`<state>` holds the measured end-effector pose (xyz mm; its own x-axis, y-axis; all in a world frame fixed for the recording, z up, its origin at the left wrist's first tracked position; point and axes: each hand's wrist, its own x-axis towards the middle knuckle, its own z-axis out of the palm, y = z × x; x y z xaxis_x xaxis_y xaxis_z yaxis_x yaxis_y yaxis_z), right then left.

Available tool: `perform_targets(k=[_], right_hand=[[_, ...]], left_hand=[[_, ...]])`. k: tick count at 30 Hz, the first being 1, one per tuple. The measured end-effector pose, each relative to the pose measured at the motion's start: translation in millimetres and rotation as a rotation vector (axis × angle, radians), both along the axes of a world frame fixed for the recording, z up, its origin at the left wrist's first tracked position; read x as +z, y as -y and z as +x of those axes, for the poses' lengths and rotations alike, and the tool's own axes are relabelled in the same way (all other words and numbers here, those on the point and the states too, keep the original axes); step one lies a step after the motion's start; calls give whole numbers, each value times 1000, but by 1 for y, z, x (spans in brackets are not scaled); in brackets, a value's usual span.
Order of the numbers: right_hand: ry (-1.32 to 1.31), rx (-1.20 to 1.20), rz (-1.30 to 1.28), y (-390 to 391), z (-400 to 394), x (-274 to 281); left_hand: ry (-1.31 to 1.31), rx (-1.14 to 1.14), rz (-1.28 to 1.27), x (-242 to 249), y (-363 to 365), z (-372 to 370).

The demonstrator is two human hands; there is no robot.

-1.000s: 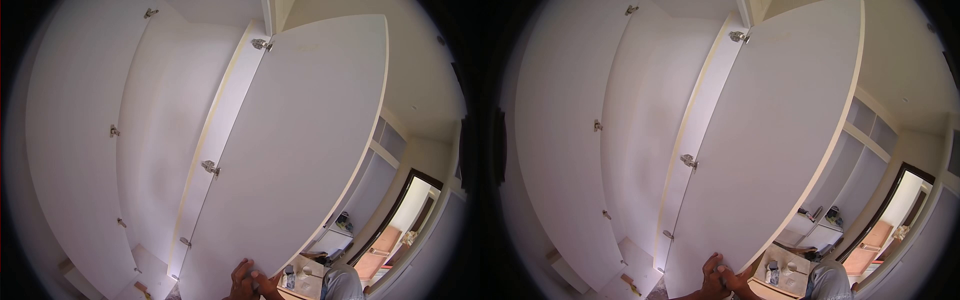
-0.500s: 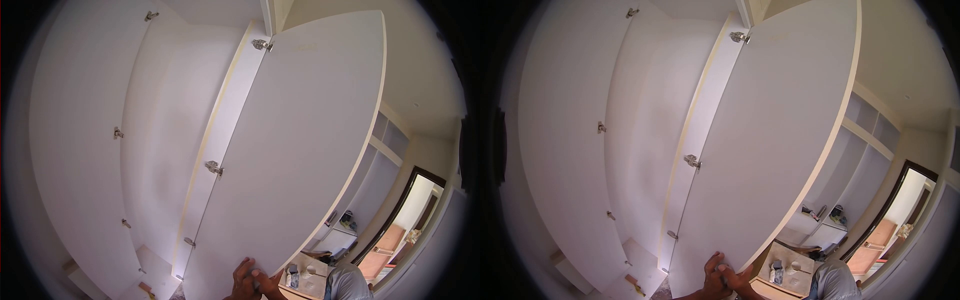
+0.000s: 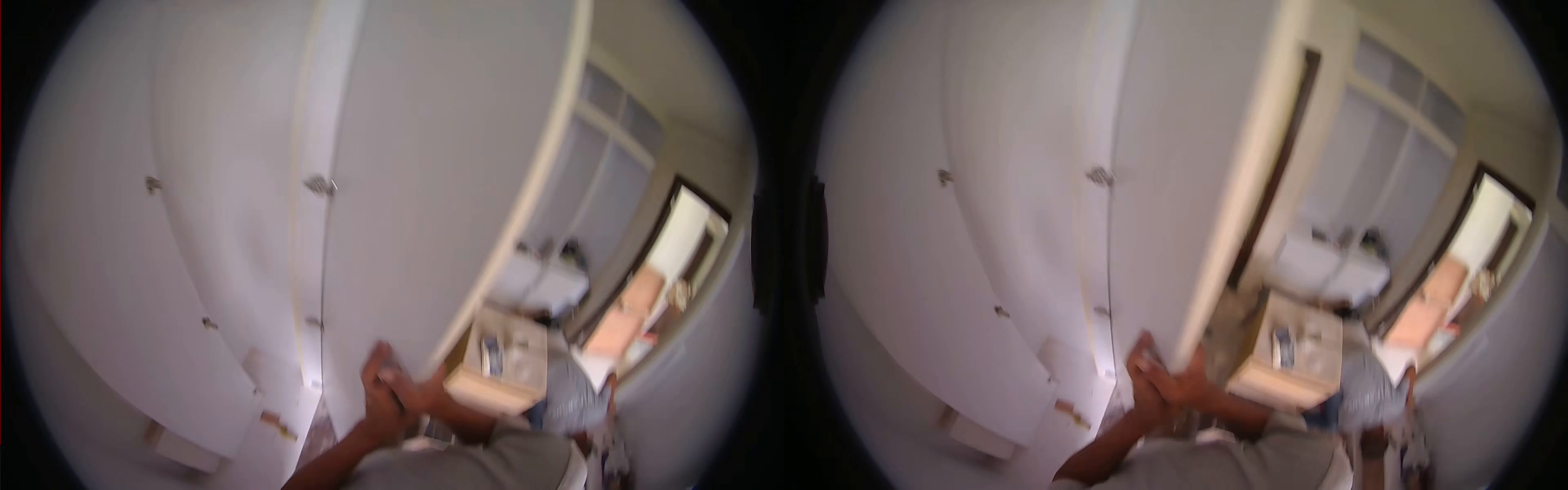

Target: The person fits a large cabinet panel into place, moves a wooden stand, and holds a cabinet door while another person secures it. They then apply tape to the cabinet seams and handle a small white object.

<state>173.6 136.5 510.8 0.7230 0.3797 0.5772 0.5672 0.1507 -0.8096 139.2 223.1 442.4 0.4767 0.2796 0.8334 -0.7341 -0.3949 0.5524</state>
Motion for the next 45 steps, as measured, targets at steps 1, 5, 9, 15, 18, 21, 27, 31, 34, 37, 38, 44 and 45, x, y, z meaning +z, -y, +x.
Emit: perform_targets(k=[1, 5, 9, 15, 18, 21, 27, 31, 34, 37, 38, 44, 45], right_hand=[[57, 63, -76, 3, -3, 13], [487, 207, -116, 12, -3, 24], [404, 274, -288, 14, -11, -25], [-205, 212, -660, 59, -15, -178], [-418, 132, -835, 112, -16, -300], [-492, 69, -1102, 178, -24, -362], [-884, -121, -1261, 316, -72, -466], [-1051, -294, -1173, 397, -107, -543], [-1171, -426, -1075, 440, -118, -562], [-1198, -488, -1043, 483, -131, -638], [-1195, -595, -1005, 491, -135, -646], [-991, -1053, -841, 595, -25, -647], [-740, -1106, -1205, 618, -2, -641]], left_hand=[[-50, -60, -104, -10, 3, -3], [11, 232, 172, -39, -42, -31], [-88, 549, 72, -54, -104, -47], [-206, 778, -188, -24, -181, -63], [-161, 770, -127, -38, -224, -67], [-171, 788, -98, -28, -210, -68], [-168, 852, -102, -24, -205, -66], [-122, 876, -67, -12, -176, -54], [-2, 1043, -129, -24, -168, -45], [68, 1313, -304, -69, -128, -37], [196, 893, -505, -119, -166, -53], [-1339, 177, -540, -433, 14, -38], [-1382, -105, -363, -467, 56, -32]])
